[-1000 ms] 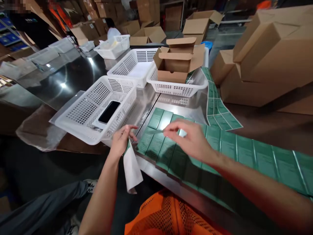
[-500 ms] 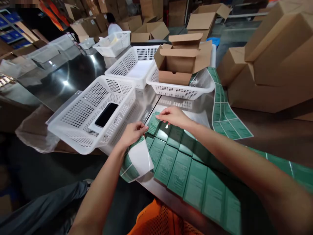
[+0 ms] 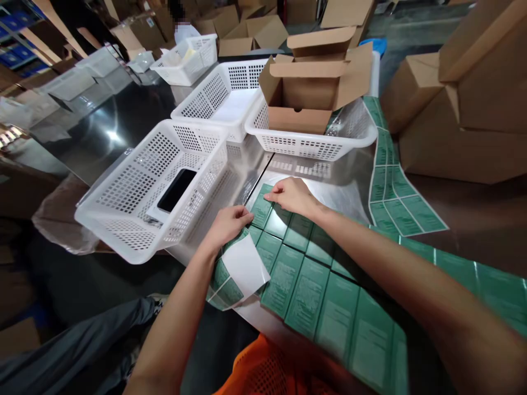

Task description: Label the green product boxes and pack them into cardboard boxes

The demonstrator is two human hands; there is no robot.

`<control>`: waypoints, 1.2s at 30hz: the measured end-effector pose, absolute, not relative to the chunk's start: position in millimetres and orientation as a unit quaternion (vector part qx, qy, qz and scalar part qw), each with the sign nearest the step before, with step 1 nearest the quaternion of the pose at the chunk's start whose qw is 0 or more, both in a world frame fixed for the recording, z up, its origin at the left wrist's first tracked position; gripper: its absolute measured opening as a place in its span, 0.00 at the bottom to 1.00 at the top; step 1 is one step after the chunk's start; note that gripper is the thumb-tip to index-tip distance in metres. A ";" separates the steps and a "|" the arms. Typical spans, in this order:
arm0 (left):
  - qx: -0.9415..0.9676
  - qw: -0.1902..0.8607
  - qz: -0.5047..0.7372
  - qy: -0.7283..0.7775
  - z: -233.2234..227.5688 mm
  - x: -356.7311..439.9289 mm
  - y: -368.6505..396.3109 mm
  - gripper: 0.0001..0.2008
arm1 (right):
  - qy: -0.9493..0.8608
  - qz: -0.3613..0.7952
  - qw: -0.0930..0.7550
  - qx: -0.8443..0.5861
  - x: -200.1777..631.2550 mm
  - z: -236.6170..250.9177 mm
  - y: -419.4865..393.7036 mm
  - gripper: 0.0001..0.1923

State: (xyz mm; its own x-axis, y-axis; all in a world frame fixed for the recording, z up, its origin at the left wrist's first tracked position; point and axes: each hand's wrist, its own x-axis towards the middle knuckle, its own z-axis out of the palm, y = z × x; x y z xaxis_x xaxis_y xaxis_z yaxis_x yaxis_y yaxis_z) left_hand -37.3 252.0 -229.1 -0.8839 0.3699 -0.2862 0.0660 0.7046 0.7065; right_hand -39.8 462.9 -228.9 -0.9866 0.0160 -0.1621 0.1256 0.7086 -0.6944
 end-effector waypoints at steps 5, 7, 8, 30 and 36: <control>0.114 0.211 0.362 0.901 -228.9 -37.0 253.8 0.15 | 0.932 -0.356 0.055 0.029 -41.4 -233.1 462.6 0.12; 0.112 0.210 0.362 0.901 -228.0 -37.0 254.8 0.15 | 0.934 -0.352 0.052 0.028 -41.6 -233.7 462.5 0.12; 0.110 0.210 0.361 0.902 -227.5 -37.0 255.3 0.15 | 0.935 -0.350 0.052 0.028 -41.6 -233.9 462.5 0.12; 0.078 0.225 0.330 0.913 -223.6 -41.7 254.8 0.20 | 0.944 -0.323 -0.011 0.071 -37.8 -237.2 460.2 0.30; 0.075 0.202 0.346 0.913 -231.1 -25.1 235.1 0.18 | 0.952 -0.294 -0.004 0.086 -41.9 -230.2 454.6 0.29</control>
State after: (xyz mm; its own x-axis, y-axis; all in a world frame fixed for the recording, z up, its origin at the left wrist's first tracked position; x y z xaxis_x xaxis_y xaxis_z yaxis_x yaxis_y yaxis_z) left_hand -25.1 235.1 -231.1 -0.9073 0.2768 -0.3164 -0.0019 0.7499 0.6616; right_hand -41.9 454.6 -230.2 -0.9852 0.1658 -0.0433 0.1613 0.8119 -0.5610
